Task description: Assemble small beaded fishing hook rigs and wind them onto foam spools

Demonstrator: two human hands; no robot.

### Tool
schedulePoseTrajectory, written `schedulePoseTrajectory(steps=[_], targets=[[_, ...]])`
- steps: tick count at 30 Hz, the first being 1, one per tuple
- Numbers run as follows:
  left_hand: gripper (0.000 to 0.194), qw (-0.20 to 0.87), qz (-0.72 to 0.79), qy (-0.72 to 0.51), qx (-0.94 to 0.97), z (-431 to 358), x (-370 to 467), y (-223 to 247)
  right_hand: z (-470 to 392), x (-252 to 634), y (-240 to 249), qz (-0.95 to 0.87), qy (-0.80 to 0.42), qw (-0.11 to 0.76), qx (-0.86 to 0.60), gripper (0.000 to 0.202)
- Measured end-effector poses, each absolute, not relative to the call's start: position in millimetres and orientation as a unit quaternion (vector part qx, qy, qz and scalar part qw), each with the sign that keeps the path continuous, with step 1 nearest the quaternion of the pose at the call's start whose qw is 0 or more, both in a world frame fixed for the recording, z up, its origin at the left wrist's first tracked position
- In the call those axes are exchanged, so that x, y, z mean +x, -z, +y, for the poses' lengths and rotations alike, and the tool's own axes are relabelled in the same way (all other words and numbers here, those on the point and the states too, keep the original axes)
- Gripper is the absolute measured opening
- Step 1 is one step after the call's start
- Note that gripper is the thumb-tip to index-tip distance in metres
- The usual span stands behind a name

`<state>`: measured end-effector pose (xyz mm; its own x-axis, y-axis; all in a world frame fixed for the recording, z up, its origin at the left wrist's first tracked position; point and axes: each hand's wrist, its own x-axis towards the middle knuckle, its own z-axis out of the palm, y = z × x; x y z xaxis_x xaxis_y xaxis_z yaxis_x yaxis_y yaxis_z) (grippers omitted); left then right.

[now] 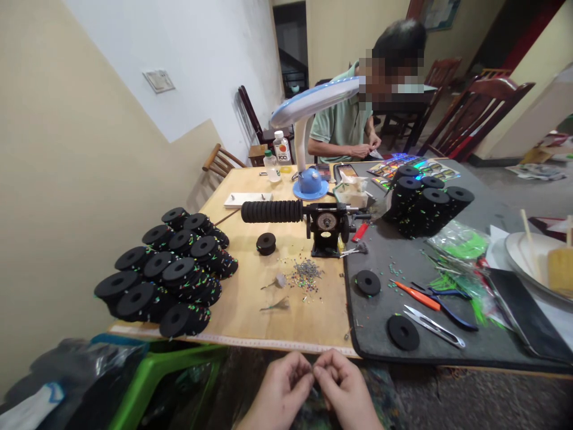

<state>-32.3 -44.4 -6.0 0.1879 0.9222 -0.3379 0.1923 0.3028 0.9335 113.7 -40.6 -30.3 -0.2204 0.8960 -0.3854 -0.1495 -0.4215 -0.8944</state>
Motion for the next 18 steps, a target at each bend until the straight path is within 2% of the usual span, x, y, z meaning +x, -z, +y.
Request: schedulePoseTrajectory(steps=[5,10,14,18], targets=[[0.017,0.601,0.533,-0.301,0.514,-43.9,-34.3,7.1,-38.5,114.4,32.1,-0.297,-0.717,0.411,-0.478,0.053],[0.012,0.636,0.524,-0.318,0.470,-44.2,-33.6,5.5,-38.8,115.5,31.1,-0.303,-0.704,0.417,-0.488,0.056],[0.017,0.659,0.512,-0.326,0.445,-43.6,-30.9,0.9,-39.7,115.4,31.3,-0.317,-0.699,0.411,-0.492,0.059],[0.011,0.653,0.521,-0.325,0.443,-42.9,-28.4,-1.1,-41.4,114.0,33.8,-0.329,-0.692,0.414,-0.491,0.056]])
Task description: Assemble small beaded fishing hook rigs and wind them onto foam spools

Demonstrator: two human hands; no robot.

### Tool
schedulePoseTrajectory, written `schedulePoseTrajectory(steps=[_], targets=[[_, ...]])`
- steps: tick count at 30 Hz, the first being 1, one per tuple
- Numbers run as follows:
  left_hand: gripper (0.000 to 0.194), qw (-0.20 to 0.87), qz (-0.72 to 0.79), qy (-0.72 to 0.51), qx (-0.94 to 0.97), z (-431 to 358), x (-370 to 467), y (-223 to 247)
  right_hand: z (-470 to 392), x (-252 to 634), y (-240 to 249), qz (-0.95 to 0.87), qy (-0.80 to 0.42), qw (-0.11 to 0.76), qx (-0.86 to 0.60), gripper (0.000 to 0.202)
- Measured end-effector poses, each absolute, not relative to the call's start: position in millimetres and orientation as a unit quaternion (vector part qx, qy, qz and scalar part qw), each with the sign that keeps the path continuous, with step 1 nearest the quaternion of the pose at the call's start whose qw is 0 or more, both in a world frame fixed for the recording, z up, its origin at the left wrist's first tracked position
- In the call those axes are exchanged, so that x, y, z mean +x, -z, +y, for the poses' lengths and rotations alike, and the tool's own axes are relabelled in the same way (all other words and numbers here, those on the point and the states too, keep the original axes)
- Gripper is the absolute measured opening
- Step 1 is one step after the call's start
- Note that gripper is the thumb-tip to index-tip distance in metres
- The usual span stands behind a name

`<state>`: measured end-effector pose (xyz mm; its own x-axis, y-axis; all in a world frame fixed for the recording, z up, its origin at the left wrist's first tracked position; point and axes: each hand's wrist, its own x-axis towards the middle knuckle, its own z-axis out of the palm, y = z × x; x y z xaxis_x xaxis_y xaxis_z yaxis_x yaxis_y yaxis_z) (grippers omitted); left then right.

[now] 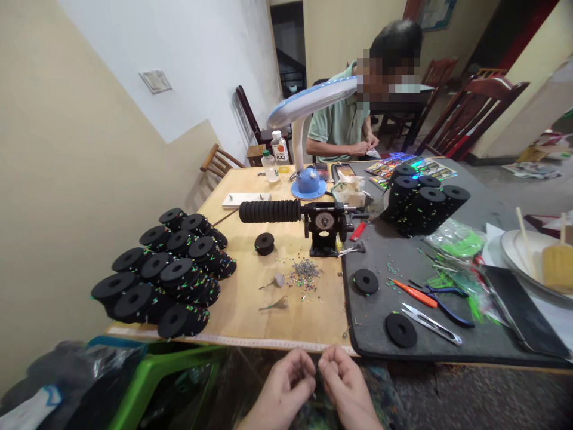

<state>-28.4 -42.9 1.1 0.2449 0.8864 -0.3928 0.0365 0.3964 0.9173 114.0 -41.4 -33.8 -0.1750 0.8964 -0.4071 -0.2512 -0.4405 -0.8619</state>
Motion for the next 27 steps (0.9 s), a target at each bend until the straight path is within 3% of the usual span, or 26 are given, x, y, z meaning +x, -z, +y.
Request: schedulePoseTrajectory(steps=[20,27], targets=[[0.015,0.526,0.579,-0.298,0.548,-41,-32,10,-43,112,40,-0.417,-0.660,0.417,-0.465,0.046],[0.023,0.525,0.561,-0.337,0.544,-35,-37,-6,-34,119,30,-0.536,-0.610,0.353,-0.464,0.020]])
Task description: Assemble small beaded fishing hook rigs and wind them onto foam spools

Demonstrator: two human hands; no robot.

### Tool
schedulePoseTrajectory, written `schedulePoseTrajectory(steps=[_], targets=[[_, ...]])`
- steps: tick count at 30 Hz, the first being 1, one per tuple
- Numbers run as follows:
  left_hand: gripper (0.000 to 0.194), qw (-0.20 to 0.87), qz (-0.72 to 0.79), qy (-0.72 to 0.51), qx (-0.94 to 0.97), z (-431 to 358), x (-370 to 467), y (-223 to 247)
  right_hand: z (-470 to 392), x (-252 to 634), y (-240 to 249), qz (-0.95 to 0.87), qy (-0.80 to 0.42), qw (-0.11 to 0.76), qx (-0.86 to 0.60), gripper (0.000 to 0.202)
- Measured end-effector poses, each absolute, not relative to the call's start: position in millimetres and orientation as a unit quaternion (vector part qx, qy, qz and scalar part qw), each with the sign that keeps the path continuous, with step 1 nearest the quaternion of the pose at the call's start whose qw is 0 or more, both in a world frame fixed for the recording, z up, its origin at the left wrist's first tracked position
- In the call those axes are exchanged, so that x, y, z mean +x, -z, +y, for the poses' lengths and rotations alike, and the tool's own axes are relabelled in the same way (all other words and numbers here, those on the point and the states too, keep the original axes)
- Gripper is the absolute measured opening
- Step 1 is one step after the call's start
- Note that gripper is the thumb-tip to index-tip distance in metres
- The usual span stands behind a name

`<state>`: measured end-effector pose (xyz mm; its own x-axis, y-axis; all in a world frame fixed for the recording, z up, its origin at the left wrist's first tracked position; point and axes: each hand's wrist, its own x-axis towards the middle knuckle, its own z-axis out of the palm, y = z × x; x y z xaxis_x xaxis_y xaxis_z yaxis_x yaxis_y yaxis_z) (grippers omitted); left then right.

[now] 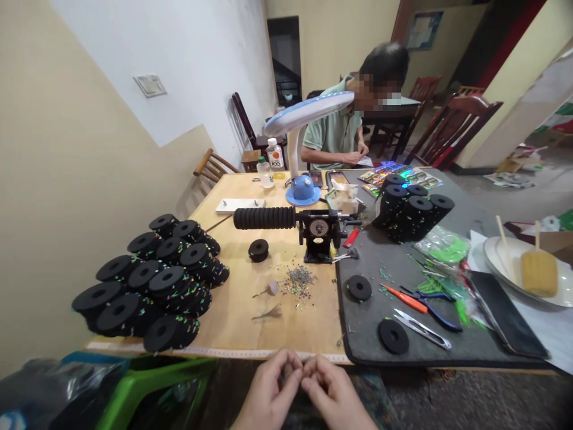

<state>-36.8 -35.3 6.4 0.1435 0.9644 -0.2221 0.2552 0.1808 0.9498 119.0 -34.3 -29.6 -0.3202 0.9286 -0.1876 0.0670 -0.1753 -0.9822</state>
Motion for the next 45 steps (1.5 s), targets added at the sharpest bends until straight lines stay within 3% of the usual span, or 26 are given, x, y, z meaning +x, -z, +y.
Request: schedulePoseTrajectory(steps=[10,25,34,45], targets=[[0.046,0.667,0.500,-0.346,0.431,-28,-43,-8,-32,126,14,-0.648,-0.512,0.324,-0.461,0.016],[0.039,0.517,0.622,-0.463,0.364,-21,-59,-8,-32,129,22,-0.563,-0.546,0.375,-0.495,0.030],[0.047,0.589,0.566,-0.377,0.436,-39,-46,31,-33,124,25,-0.484,-0.622,0.388,-0.478,0.049],[0.043,0.594,0.583,-0.389,0.394,-25,-40,10,-31,123,24,-0.454,-0.669,0.376,-0.453,0.049]])
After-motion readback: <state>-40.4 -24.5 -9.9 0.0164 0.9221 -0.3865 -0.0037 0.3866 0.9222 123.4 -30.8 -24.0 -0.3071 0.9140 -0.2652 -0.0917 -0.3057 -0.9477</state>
